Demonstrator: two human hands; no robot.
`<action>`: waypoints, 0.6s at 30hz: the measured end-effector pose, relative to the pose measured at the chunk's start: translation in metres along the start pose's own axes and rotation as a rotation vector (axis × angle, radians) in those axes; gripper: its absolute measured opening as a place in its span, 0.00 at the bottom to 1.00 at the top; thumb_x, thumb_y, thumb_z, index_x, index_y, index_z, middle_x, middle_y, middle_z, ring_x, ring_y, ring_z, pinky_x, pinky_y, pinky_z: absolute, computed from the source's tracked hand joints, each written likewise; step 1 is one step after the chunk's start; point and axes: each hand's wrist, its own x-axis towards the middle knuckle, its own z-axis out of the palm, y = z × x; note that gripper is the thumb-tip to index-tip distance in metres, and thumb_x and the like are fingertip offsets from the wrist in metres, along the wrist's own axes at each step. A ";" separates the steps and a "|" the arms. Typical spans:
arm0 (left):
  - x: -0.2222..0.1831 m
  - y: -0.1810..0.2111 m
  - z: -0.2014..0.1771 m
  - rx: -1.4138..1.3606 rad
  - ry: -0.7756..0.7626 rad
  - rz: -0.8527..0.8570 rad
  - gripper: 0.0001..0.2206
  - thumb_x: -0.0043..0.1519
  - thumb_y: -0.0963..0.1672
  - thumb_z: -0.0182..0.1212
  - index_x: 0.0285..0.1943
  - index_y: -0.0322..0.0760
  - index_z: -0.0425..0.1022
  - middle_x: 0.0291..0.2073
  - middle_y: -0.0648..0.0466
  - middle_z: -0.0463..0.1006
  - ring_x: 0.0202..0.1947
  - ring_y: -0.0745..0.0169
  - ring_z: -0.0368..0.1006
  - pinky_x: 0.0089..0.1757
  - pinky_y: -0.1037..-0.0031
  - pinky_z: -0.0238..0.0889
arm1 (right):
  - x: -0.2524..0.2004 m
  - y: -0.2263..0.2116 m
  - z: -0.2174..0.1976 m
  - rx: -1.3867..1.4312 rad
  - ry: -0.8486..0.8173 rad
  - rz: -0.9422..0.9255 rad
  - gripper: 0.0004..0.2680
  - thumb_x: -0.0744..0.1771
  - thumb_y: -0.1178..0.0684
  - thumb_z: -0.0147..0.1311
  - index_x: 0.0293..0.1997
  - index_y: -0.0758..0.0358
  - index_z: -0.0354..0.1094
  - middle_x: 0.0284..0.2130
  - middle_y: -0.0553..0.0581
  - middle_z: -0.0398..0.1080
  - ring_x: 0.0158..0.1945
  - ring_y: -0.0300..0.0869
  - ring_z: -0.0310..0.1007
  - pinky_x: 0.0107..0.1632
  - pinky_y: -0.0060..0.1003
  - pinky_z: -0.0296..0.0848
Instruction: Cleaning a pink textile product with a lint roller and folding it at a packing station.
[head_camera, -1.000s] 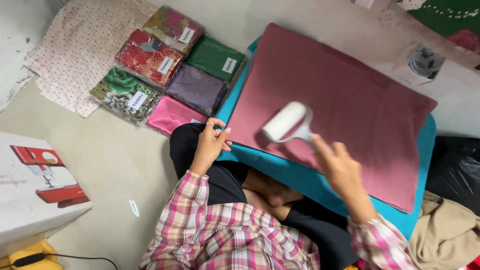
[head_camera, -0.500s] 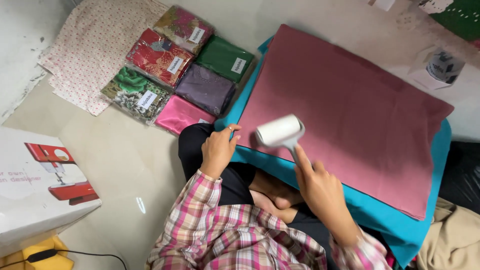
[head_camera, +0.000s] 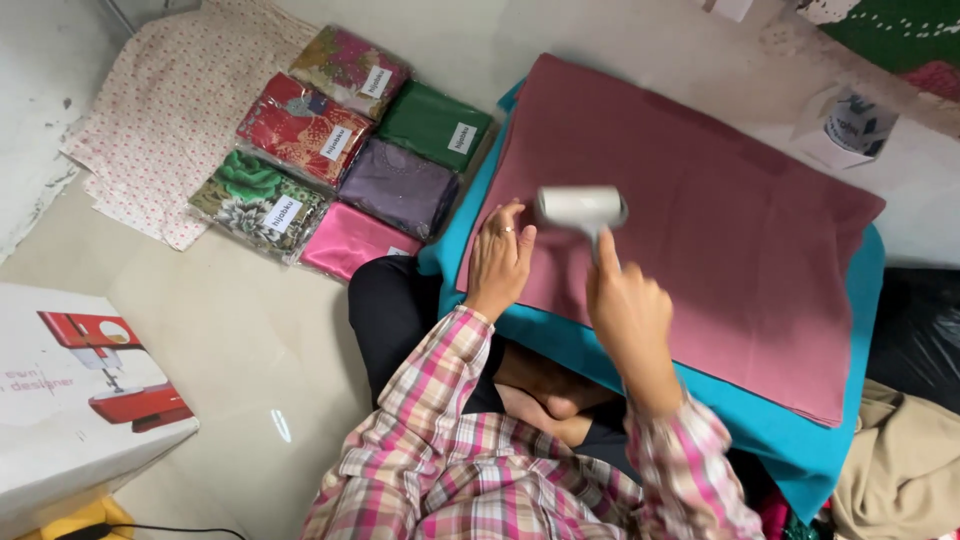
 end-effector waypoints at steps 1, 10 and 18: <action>0.000 0.007 -0.006 0.057 -0.054 -0.007 0.19 0.75 0.51 0.37 0.68 0.38 0.58 0.65 0.40 0.68 0.66 0.35 0.62 0.60 0.50 0.57 | -0.024 -0.001 -0.020 -0.038 -0.044 -0.003 0.19 0.70 0.44 0.47 0.71 0.45 0.59 0.23 0.58 0.67 0.24 0.63 0.77 0.28 0.59 0.77; -0.004 0.011 0.006 0.494 -0.253 0.048 0.36 0.66 0.61 0.47 0.78 0.44 0.55 0.78 0.46 0.50 0.76 0.32 0.46 0.69 0.42 0.35 | -0.035 0.085 0.012 -0.213 -0.133 0.081 0.19 0.70 0.37 0.43 0.71 0.37 0.60 0.21 0.58 0.71 0.26 0.61 0.79 0.29 0.58 0.76; -0.001 0.018 -0.004 0.512 -0.318 0.028 0.40 0.62 0.64 0.49 0.79 0.45 0.54 0.79 0.46 0.50 0.76 0.34 0.44 0.68 0.42 0.35 | -0.043 0.102 0.009 -0.187 -0.206 0.287 0.18 0.71 0.36 0.44 0.70 0.39 0.61 0.24 0.62 0.74 0.32 0.63 0.81 0.34 0.56 0.78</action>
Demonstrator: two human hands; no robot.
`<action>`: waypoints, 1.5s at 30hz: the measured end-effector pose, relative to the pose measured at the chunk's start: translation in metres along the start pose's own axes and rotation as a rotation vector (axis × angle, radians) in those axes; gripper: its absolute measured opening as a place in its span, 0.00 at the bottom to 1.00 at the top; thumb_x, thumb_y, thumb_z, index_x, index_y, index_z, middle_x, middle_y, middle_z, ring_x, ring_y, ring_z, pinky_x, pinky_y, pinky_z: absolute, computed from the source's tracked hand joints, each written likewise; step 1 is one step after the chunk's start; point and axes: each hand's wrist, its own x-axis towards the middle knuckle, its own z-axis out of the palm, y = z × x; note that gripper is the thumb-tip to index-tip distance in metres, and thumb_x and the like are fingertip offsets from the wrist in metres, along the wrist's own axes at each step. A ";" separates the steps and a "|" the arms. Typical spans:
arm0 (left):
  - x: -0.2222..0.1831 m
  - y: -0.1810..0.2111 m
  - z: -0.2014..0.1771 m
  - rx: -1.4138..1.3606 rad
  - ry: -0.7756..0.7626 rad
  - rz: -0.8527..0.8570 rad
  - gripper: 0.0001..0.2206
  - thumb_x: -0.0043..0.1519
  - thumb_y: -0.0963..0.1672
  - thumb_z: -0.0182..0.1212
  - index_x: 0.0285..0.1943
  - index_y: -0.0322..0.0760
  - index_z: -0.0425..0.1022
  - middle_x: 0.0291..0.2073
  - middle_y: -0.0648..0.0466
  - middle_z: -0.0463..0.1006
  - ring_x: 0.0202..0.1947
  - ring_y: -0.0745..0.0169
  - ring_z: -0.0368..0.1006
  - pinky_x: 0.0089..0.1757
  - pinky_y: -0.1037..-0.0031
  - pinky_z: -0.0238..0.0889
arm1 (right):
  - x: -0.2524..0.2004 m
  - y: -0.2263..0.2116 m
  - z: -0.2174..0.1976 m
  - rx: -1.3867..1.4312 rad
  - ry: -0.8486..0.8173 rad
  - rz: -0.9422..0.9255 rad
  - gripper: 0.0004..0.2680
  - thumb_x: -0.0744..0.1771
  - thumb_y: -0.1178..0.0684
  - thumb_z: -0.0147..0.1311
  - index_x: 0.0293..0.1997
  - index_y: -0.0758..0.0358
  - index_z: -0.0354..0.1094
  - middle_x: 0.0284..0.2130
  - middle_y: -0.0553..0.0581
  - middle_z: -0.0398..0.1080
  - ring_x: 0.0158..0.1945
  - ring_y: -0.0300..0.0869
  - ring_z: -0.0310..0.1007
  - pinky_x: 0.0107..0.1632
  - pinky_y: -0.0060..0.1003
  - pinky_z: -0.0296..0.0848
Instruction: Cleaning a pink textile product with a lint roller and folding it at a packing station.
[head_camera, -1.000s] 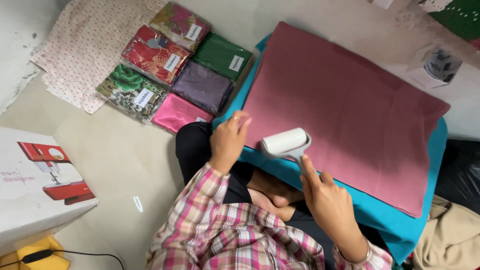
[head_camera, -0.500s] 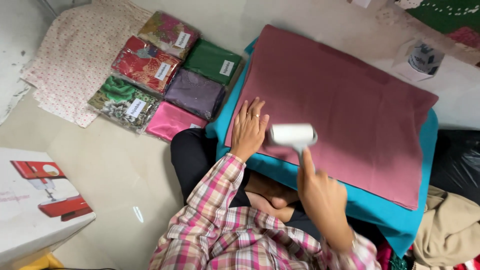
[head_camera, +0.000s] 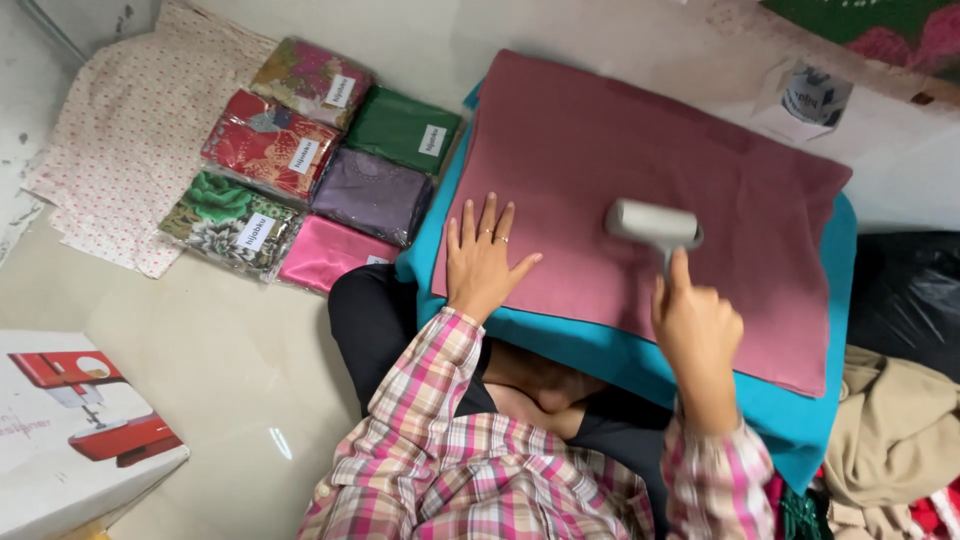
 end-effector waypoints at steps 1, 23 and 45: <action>-0.001 0.000 -0.001 0.005 0.002 -0.002 0.41 0.61 0.65 0.50 0.79 0.45 0.54 0.79 0.46 0.50 0.76 0.34 0.45 0.68 0.42 0.35 | -0.032 0.001 -0.012 -0.008 0.035 -0.008 0.18 0.71 0.37 0.44 0.71 0.39 0.61 0.21 0.62 0.72 0.30 0.63 0.80 0.32 0.55 0.78; -0.003 -0.004 0.001 0.202 0.121 0.046 0.43 0.60 0.68 0.49 0.80 0.48 0.55 0.78 0.51 0.52 0.75 0.39 0.50 0.64 0.39 0.43 | -0.133 0.080 -0.039 -0.214 -0.247 0.305 0.21 0.70 0.33 0.39 0.74 0.33 0.57 0.20 0.62 0.75 0.25 0.61 0.78 0.26 0.53 0.72; -0.004 -0.006 0.004 0.209 0.124 0.048 0.40 0.63 0.66 0.47 0.80 0.49 0.56 0.78 0.51 0.53 0.75 0.39 0.51 0.64 0.39 0.43 | -0.146 0.192 -0.030 0.052 -0.535 0.559 0.22 0.70 0.33 0.42 0.77 0.20 0.52 0.41 0.79 0.79 0.44 0.73 0.80 0.42 0.60 0.75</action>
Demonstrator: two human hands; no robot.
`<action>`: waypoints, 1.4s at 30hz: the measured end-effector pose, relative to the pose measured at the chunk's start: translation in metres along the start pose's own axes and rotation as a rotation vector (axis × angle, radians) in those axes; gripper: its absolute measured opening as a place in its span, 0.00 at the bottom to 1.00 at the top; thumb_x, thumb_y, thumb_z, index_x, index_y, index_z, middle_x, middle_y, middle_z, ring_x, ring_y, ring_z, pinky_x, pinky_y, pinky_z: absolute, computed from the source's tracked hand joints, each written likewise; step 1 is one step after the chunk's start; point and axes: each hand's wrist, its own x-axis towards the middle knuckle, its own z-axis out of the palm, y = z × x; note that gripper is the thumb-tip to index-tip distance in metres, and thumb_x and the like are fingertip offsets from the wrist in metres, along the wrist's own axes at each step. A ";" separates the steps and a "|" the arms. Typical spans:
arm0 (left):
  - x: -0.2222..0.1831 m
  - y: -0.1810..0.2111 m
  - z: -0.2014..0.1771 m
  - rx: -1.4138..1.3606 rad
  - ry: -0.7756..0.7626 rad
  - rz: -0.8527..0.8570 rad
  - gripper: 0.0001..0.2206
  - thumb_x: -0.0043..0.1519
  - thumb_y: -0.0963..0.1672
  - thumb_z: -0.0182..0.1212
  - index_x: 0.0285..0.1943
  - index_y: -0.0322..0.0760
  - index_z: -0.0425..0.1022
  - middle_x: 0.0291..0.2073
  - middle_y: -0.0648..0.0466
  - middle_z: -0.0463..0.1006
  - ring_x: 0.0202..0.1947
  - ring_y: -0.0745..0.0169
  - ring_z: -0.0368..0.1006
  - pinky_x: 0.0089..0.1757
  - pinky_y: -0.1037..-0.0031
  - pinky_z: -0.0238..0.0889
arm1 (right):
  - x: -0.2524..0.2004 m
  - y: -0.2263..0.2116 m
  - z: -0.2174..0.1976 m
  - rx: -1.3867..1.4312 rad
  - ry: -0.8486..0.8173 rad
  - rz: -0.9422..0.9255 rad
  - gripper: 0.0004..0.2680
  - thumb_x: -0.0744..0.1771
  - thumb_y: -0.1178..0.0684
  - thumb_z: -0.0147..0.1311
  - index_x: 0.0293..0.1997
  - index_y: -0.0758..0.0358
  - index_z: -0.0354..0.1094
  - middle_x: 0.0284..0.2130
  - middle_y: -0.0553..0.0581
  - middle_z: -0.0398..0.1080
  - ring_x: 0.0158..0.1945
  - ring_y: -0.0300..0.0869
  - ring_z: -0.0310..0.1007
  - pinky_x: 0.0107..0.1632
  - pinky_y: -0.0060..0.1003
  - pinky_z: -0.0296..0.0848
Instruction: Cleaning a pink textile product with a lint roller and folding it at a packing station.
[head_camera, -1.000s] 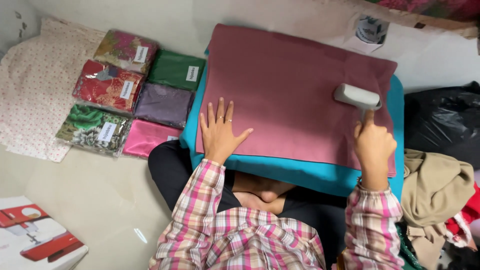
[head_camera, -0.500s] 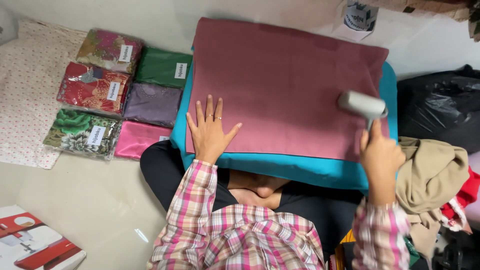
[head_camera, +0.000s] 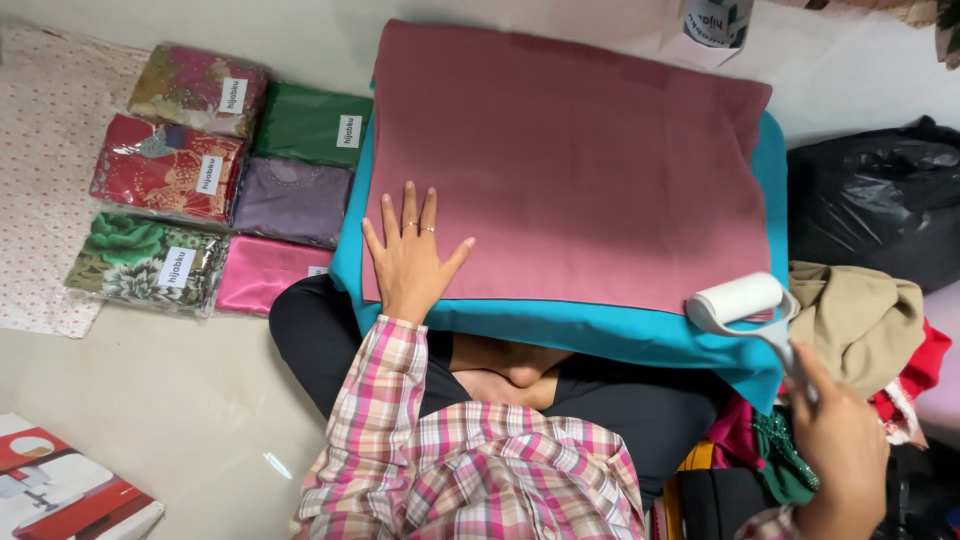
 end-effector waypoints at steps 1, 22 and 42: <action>0.000 0.000 0.001 -0.017 -0.007 -0.003 0.40 0.63 0.65 0.47 0.80 0.49 0.55 0.78 0.51 0.52 0.75 0.39 0.50 0.64 0.39 0.41 | 0.025 0.012 0.011 0.058 0.065 -0.128 0.22 0.70 0.43 0.45 0.76 0.25 0.54 0.39 0.75 0.75 0.42 0.71 0.78 0.42 0.60 0.73; 0.000 -0.034 0.017 -1.210 0.345 -0.170 0.36 0.71 0.61 0.19 0.84 0.42 0.42 0.80 0.46 0.46 0.79 0.47 0.40 0.73 0.61 0.33 | 0.043 -0.354 -0.068 0.226 0.338 -1.636 0.16 0.68 0.55 0.55 0.62 0.43 0.72 0.44 0.65 0.74 0.46 0.62 0.75 0.49 0.56 0.73; -0.002 -0.002 0.000 -0.026 0.020 0.033 0.38 0.65 0.64 0.47 0.80 0.44 0.56 0.78 0.52 0.54 0.76 0.39 0.49 0.68 0.44 0.39 | 0.146 0.073 0.007 0.335 0.079 -0.484 0.24 0.68 0.60 0.56 0.71 0.30 0.67 0.57 0.44 0.74 0.56 0.38 0.71 0.49 0.33 0.64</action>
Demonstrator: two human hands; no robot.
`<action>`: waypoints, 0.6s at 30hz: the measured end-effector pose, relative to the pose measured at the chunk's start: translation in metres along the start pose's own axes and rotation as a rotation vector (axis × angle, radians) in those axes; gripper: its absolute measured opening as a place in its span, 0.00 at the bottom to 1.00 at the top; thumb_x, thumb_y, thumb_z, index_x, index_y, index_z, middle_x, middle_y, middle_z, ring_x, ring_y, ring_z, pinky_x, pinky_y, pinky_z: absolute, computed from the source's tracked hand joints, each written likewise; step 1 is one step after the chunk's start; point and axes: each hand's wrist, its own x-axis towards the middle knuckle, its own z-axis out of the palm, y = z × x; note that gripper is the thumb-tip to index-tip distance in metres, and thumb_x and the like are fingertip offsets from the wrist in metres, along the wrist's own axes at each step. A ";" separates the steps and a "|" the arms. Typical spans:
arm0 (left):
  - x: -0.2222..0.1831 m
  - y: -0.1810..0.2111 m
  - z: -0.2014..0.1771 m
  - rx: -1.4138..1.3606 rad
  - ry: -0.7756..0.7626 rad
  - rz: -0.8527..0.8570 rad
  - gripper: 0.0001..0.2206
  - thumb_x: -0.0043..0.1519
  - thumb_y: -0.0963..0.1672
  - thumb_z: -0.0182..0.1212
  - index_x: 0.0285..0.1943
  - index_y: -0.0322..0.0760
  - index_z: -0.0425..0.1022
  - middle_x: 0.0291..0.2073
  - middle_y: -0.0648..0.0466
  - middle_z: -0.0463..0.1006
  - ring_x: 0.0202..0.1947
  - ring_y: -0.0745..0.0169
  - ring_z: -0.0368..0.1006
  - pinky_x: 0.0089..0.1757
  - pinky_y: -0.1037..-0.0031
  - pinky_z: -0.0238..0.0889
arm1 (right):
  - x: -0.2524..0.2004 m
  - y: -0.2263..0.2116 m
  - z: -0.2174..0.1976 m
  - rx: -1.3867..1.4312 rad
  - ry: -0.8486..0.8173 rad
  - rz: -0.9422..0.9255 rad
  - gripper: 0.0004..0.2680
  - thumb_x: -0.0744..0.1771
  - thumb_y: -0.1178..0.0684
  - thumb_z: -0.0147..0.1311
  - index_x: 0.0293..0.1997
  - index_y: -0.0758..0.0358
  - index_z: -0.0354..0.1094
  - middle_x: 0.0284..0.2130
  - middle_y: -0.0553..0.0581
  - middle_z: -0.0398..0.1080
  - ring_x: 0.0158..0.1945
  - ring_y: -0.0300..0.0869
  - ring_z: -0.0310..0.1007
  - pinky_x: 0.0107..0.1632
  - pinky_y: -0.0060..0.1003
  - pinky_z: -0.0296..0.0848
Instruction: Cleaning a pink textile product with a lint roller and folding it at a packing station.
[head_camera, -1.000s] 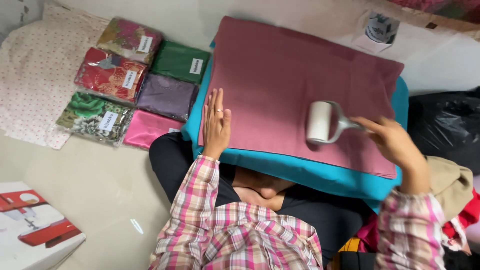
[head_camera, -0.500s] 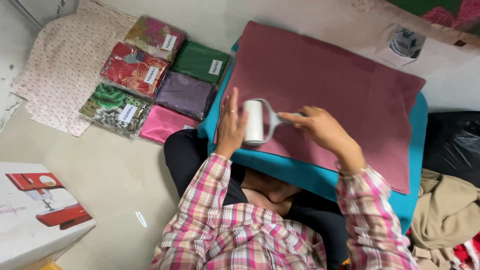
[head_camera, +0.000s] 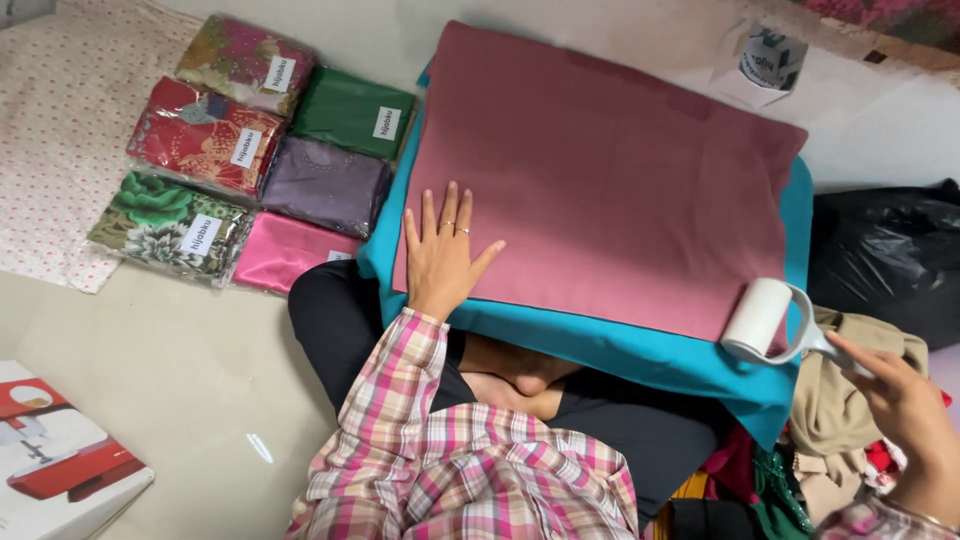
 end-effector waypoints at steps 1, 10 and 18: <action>0.001 0.000 -0.001 -0.098 -0.043 -0.037 0.38 0.67 0.63 0.43 0.81 0.41 0.51 0.78 0.49 0.51 0.77 0.41 0.45 0.69 0.47 0.35 | 0.007 -0.012 -0.002 -0.046 -0.016 -0.078 0.25 0.68 0.60 0.55 0.72 0.31 0.66 0.54 0.46 0.74 0.46 0.41 0.71 0.47 0.34 0.65; -0.002 -0.019 0.010 -0.821 0.171 -0.120 0.38 0.71 0.60 0.27 0.83 0.34 0.34 0.80 0.40 0.38 0.80 0.37 0.33 0.73 0.53 0.29 | 0.095 -0.308 0.033 -0.086 -0.083 -0.698 0.22 0.68 0.59 0.51 0.70 0.34 0.65 0.36 0.62 0.65 0.39 0.58 0.69 0.45 0.50 0.69; -0.001 -0.027 0.015 -0.990 0.268 -0.176 0.37 0.73 0.58 0.28 0.83 0.34 0.26 0.80 0.36 0.27 0.77 0.26 0.25 0.72 0.46 0.26 | 0.083 -0.445 0.077 -0.272 0.176 -0.861 0.19 0.70 0.50 0.49 0.70 0.28 0.63 0.38 0.58 0.73 0.42 0.55 0.78 0.44 0.48 0.78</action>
